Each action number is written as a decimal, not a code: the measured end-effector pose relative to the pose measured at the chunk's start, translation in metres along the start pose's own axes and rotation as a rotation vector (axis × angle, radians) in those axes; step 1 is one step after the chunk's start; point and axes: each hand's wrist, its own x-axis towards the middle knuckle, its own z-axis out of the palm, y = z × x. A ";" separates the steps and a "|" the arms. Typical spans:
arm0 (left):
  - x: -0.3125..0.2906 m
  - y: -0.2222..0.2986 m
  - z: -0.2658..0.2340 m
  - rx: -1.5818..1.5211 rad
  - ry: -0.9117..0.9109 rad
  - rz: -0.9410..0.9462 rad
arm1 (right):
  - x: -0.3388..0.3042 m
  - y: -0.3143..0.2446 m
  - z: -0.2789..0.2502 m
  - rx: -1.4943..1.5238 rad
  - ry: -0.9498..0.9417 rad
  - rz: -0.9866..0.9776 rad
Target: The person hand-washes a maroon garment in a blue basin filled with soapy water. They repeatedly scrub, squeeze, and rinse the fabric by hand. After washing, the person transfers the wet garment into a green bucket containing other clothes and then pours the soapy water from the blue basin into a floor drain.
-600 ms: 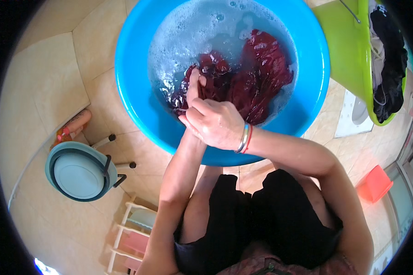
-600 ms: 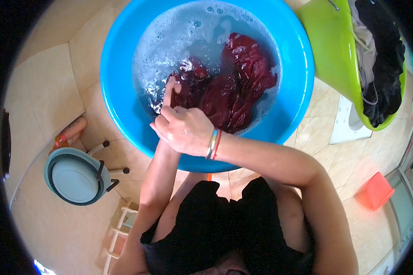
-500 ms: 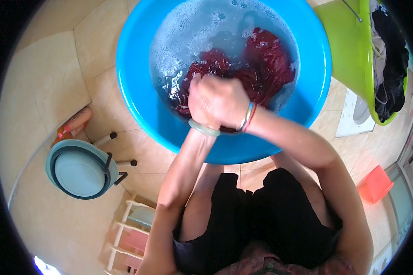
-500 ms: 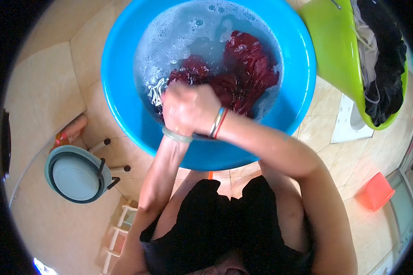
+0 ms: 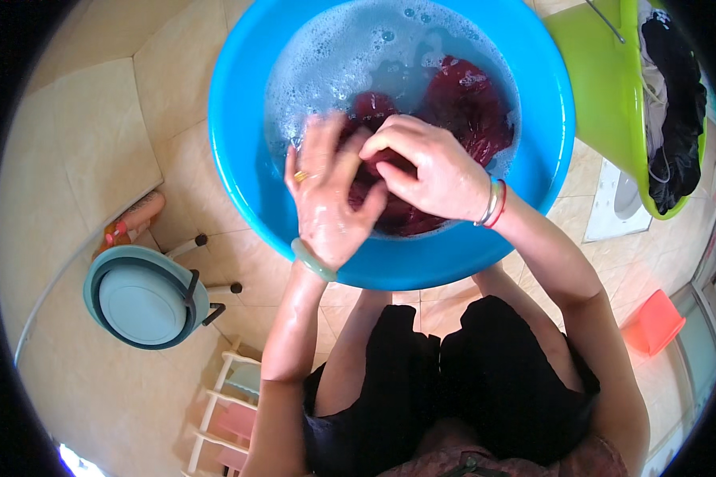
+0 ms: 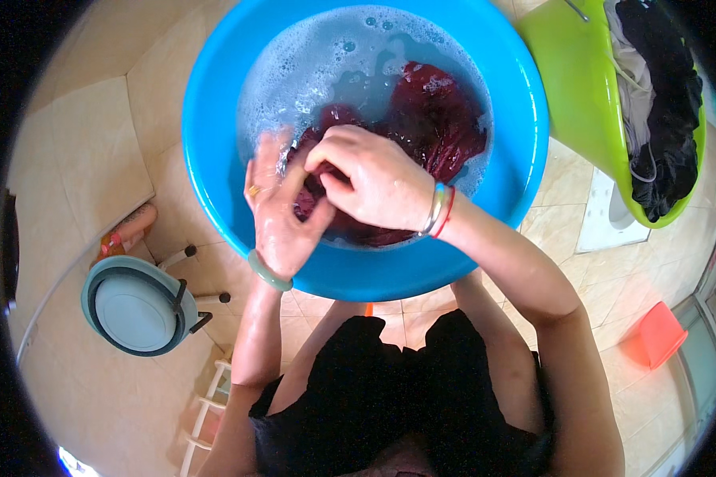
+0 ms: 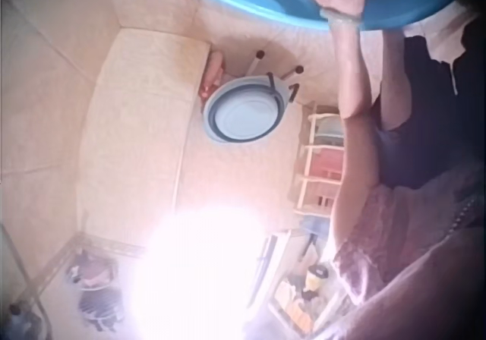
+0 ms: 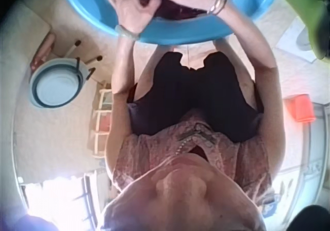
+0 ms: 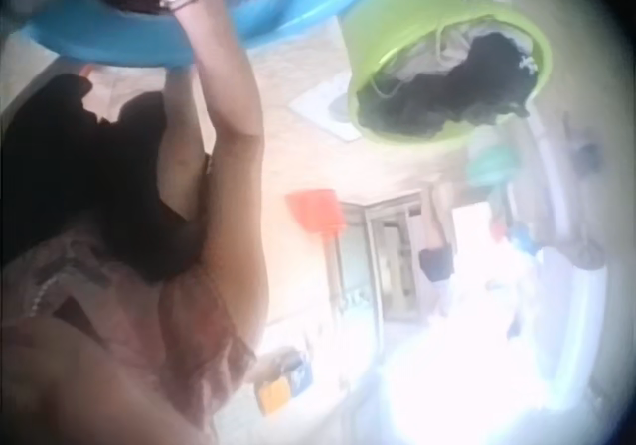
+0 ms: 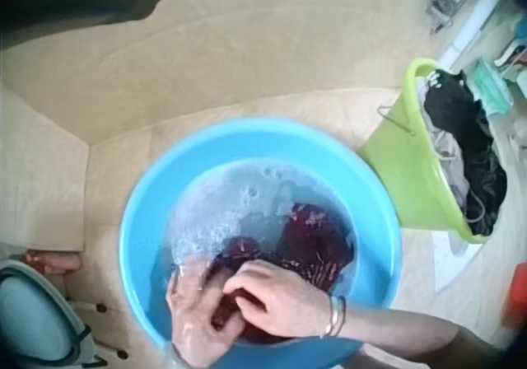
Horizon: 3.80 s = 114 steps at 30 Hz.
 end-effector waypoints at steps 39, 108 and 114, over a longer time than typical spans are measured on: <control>0.037 0.007 0.063 -1.799 0.323 -1.158 | 0.018 0.021 0.041 -0.362 0.299 -0.142; 0.012 -0.016 0.113 -1.585 0.199 -1.083 | 0.014 0.055 0.050 -0.509 0.255 0.207; 0.007 -0.006 0.075 -1.633 0.218 -0.764 | -0.011 -0.015 0.078 -0.371 0.160 -0.073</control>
